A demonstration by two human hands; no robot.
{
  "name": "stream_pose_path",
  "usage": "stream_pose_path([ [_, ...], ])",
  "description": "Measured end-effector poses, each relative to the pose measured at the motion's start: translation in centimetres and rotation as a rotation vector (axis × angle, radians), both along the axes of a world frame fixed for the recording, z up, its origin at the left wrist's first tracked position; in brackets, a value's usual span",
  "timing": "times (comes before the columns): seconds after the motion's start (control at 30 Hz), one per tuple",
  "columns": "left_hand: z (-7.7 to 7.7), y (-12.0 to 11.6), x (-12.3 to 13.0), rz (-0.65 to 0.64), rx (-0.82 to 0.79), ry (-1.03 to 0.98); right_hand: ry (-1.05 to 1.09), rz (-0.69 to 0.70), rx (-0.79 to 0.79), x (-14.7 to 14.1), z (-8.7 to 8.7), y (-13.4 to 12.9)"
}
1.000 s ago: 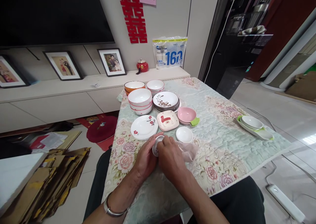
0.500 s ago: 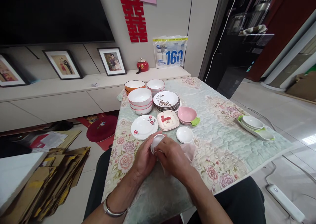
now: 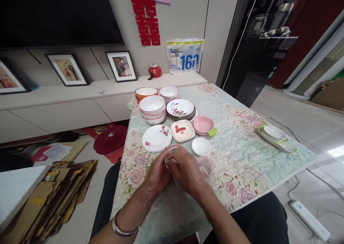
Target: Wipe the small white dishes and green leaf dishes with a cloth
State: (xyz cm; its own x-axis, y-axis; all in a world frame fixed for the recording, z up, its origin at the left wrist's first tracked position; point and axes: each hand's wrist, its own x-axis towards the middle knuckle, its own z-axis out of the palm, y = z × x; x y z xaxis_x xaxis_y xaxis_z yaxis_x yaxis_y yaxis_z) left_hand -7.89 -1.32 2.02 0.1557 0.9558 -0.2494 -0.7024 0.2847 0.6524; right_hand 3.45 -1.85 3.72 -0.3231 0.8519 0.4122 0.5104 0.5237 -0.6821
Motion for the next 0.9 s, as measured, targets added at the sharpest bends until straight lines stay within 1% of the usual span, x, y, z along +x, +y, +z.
stream_pose_path([
  [0.1, 0.0, 0.1, 0.3, -0.008, -0.006, -0.081, -0.054, -0.081, 0.146, -0.3, -1.0, 0.2],
  [0.2, -0.1, 0.1, 0.4, 0.027, 0.031, -0.069, -0.235, -0.195, 0.241, -0.5, -1.5, 0.2],
  [0.27, -0.2, 0.0, 0.3, 0.066, 0.049, -0.001, -0.362, -0.264, 0.239, -0.5, -1.5, 0.1],
  [0.33, -0.2, -0.1, 0.1, 0.091, 0.068, 0.074, -0.438, -0.293, 0.176, -0.4, -1.3, 0.0],
  [0.4, -0.2, -0.2, 0.0, 0.088, 0.094, 0.119, -0.461, -0.272, 0.084, -0.2, -0.9, -0.1],
  [0.47, -0.2, -0.3, -0.1, 0.073, 0.120, 0.138, -0.421, -0.200, 0.002, 0.1, -0.5, -0.2],
  [0.57, -0.1, -0.3, -0.1, 0.059, 0.120, 0.140, -0.248, -0.047, -0.080, 0.4, 0.1, -0.2],
  [0.63, -0.1, -0.3, -0.1, 0.044, 0.086, 0.121, -0.110, -0.005, -0.117, 0.4, 0.1, -0.1],
  [0.67, -0.1, -0.3, -0.1, 0.036, 0.069, 0.107, -0.051, -0.010, -0.130, 0.4, 0.0, 0.0],
  [0.77, -0.1, -0.1, -0.1, 0.031, 0.029, 0.075, 0.038, -0.045, -0.123, 0.1, -0.3, 0.1],
  [0.9, -0.1, 0.4, -0.3, 0.102, -0.029, 0.018, -0.059, 0.032, -0.037, -0.1, -0.4, -0.1],
])
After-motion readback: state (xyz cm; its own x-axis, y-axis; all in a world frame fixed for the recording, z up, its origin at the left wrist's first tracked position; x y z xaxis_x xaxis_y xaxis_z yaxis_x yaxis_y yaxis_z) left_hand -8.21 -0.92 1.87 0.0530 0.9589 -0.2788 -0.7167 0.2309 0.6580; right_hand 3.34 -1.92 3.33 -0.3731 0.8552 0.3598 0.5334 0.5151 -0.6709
